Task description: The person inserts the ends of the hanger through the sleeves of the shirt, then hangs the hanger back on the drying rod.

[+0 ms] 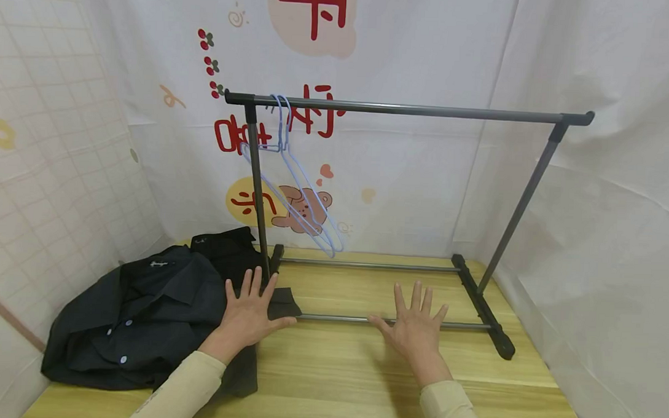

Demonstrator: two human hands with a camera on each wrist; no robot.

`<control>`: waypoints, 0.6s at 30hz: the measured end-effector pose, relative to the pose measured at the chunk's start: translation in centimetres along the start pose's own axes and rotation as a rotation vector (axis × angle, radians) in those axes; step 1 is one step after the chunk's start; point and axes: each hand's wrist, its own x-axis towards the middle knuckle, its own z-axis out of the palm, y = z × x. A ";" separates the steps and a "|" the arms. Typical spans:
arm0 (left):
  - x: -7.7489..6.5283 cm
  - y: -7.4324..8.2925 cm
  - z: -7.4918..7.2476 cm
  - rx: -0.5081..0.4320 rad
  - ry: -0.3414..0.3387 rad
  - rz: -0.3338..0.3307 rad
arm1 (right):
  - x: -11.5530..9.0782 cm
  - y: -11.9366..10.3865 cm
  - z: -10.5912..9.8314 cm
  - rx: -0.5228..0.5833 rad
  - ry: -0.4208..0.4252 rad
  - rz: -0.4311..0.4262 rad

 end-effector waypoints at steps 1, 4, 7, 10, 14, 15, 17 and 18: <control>0.0 0.0 0.0 0.001 0.001 0.001 | 0.0 0.0 0.0 0.001 0.000 -0.001; -0.1 -0.1 -0.1 0.008 -0.008 -0.003 | 0.0 -0.2 0.0 0.001 -0.005 -0.004; 0.0 -0.1 0.0 0.022 -0.014 -0.002 | 0.0 -0.3 -0.2 0.001 -0.004 -0.005; 0.1 -0.2 -0.1 0.042 -0.023 -0.002 | 0.0 -0.4 -0.2 0.007 0.001 -0.007; 0.0 -0.3 -0.3 0.042 -0.024 0.005 | 0.0 -0.6 0.0 0.021 0.007 -0.005; 0.0 -0.3 -0.4 0.039 -0.025 0.007 | 0.0 -0.6 0.1 0.023 0.007 -0.002; -0.1 -0.3 -0.7 0.035 -0.030 0.011 | 0.1 -0.8 0.1 0.029 0.005 0.001; -0.1 -0.4 -0.8 0.037 -0.033 0.013 | 0.1 -0.9 0.1 0.032 0.006 0.001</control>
